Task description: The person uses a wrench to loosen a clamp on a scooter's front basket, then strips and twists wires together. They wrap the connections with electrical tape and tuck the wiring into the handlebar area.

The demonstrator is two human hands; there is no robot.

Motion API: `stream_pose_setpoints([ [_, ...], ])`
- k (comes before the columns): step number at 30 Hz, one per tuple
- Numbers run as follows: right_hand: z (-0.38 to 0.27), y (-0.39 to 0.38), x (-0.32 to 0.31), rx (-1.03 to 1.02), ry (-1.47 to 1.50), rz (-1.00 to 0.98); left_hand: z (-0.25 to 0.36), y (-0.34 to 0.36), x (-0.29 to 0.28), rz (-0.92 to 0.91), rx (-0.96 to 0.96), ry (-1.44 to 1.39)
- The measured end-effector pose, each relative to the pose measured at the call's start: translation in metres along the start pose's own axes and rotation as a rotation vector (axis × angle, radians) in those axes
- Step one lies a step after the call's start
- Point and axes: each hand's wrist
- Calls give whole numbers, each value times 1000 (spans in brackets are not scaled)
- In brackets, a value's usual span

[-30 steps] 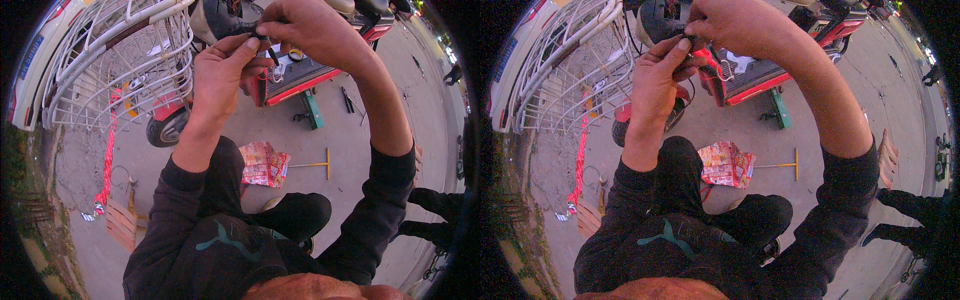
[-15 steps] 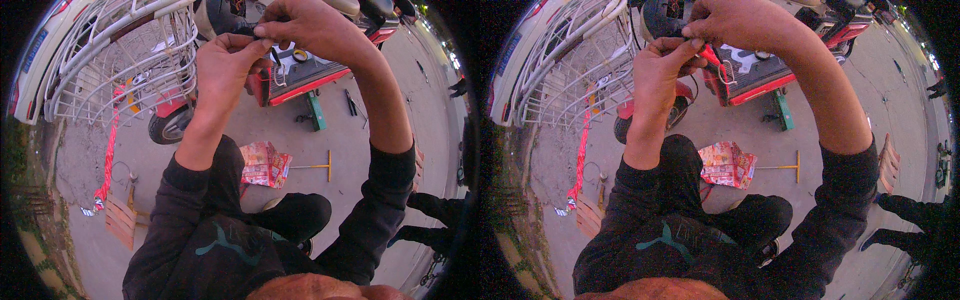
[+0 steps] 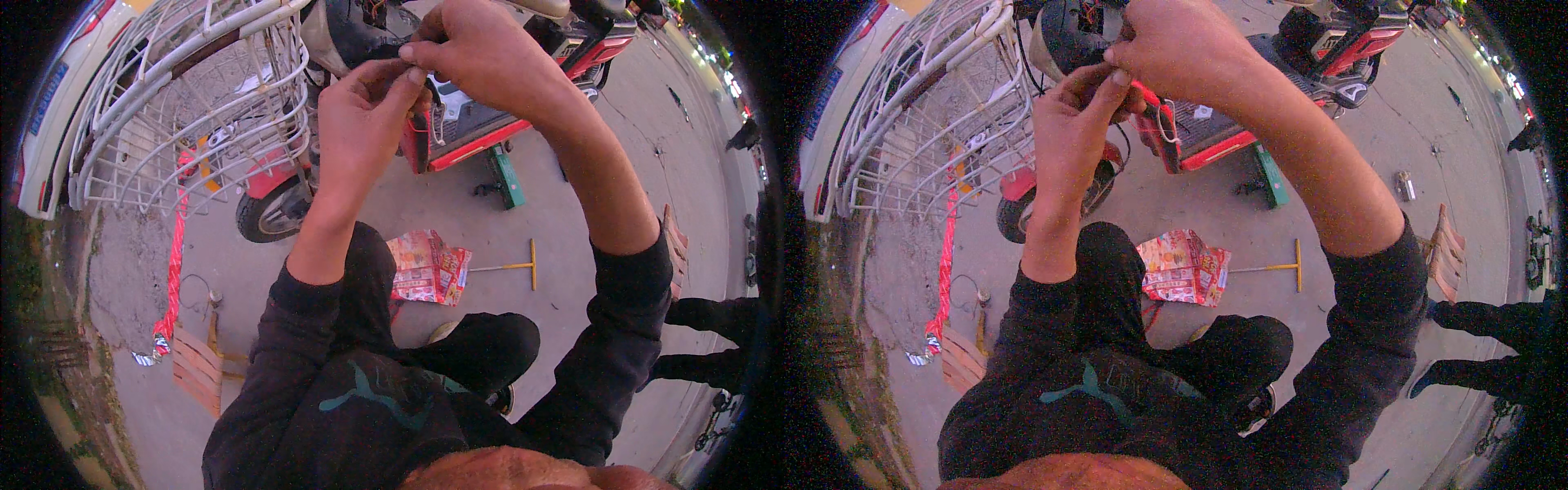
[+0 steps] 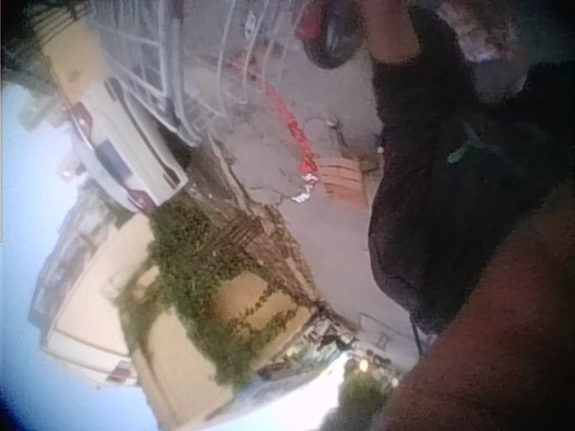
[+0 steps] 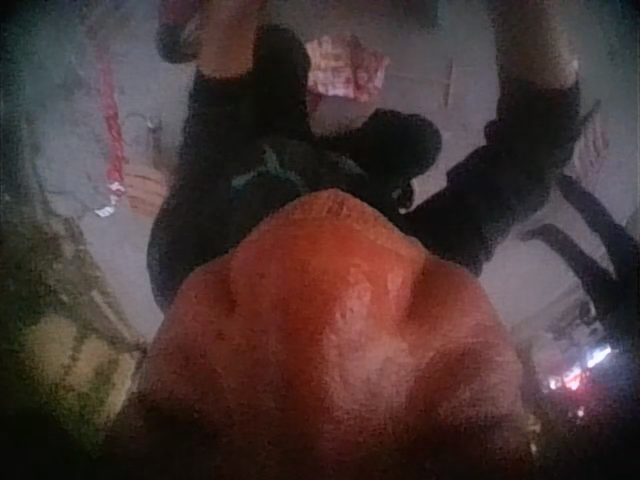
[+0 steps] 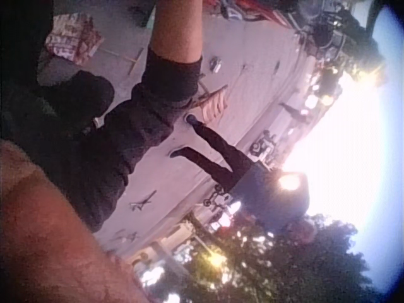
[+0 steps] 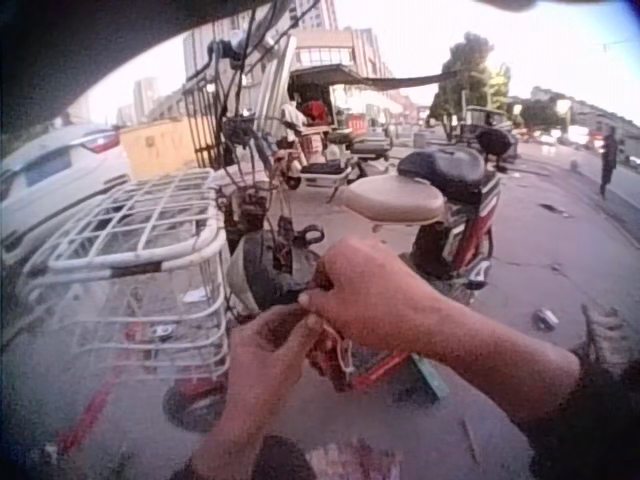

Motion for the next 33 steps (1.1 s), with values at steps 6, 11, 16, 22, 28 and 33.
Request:
stream_pose_setpoints([
  [6, -22, -41, -42, -46, 174, 3, 8, 11, 13, -29, 31, 318],
  [11, -29, -30, -28, 102, 186, -7, 17, 3, 14, 26, -138, 19],
  [16, -43, -18, -24, 27, -13, 98, -22, 18, -3, 48, 30, 22],
  [22, -30, -27, -20, -20, -124, 175, -25, 12, 15, 97, 9, 71],
  [28, -51, -25, -22, -165, -264, 147, -21, 14, -2, 177, 19, 160],
  [33, -56, -45, -37, -67, -324, -42, -29, 6, 14, 112, 31, 147],
])
Point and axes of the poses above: each hand's wrist, its own y-axis towards the middle knuckle, its own x-axis out of the palm, z = x × y
